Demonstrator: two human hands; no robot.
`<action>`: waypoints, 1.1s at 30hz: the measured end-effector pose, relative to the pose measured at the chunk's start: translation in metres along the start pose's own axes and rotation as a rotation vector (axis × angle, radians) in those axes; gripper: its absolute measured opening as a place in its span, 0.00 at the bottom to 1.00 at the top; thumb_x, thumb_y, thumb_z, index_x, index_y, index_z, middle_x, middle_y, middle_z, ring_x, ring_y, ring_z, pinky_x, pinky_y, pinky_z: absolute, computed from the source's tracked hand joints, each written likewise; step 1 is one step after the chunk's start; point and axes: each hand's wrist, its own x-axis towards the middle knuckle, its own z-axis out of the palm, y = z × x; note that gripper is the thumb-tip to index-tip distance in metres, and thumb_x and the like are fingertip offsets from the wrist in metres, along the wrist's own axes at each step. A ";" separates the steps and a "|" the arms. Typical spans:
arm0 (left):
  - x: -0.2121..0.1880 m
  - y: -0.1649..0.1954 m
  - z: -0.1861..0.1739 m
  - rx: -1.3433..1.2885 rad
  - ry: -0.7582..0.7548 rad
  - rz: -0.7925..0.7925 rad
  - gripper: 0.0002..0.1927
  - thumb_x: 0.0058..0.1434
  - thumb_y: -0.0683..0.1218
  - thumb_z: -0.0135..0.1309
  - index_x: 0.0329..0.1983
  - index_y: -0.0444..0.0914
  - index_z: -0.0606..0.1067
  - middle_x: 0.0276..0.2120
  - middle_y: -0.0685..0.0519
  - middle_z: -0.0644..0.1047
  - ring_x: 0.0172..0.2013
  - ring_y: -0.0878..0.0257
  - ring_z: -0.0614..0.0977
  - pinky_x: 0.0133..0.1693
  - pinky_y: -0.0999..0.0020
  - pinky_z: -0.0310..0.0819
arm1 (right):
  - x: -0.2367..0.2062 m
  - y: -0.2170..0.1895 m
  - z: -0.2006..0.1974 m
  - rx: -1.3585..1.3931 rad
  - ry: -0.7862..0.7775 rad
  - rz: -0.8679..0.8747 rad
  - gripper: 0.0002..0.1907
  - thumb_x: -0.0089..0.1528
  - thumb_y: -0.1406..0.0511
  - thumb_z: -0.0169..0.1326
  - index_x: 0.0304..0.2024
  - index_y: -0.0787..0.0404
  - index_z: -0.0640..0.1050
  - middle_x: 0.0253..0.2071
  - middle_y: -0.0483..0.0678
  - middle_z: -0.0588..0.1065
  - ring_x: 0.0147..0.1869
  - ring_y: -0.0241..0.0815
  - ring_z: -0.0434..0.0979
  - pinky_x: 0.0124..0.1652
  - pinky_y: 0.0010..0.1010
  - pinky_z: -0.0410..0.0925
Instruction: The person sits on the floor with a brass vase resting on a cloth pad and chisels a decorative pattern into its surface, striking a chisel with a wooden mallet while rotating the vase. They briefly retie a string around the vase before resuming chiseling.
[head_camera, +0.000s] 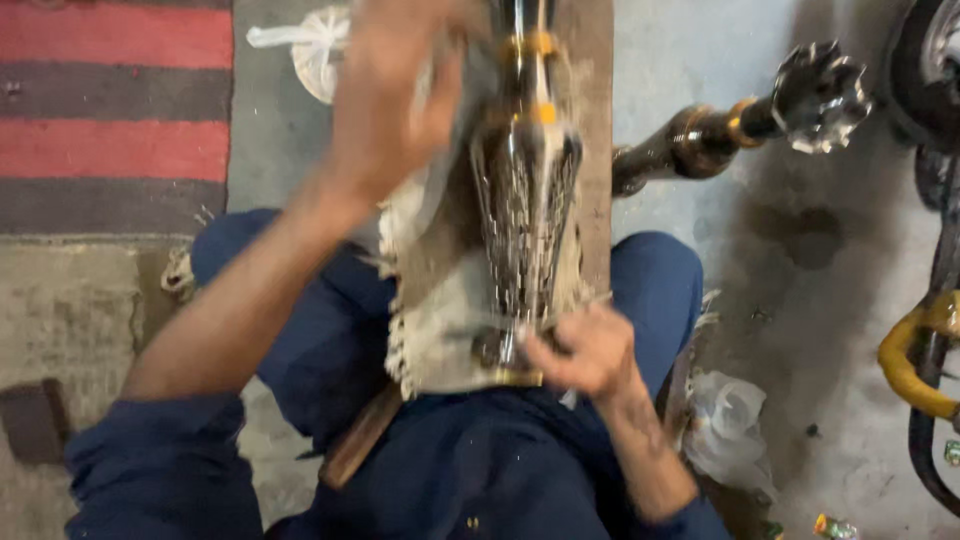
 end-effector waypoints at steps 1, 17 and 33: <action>-0.024 0.021 -0.007 -0.053 -0.008 0.027 0.08 0.68 0.33 0.53 0.49 0.36 0.75 0.45 0.44 0.78 0.47 0.45 0.79 0.48 0.53 0.74 | 0.002 0.002 0.001 -0.008 -0.033 0.029 0.20 0.56 0.67 0.63 0.50 0.48 0.79 0.22 0.39 0.60 0.23 0.39 0.63 0.23 0.33 0.57; -0.180 0.138 -0.045 -0.011 -0.257 -0.224 0.16 0.59 0.42 0.61 0.50 0.35 0.76 0.44 0.44 0.74 0.44 0.47 0.75 0.47 0.53 0.72 | -0.055 -0.025 -0.007 0.077 -0.024 0.293 0.30 0.61 0.63 0.66 0.60 0.68 0.70 0.45 0.49 0.77 0.41 0.52 0.80 0.38 0.41 0.73; -0.170 0.176 -0.021 0.279 -0.342 0.158 0.20 0.64 0.46 0.58 0.59 0.38 0.75 0.47 0.45 0.75 0.39 0.56 0.80 0.32 0.67 0.78 | -0.061 -0.058 -0.042 0.101 -0.337 0.667 0.30 0.55 0.74 0.59 0.60 0.58 0.69 0.52 0.54 0.75 0.42 0.63 0.79 0.34 0.49 0.72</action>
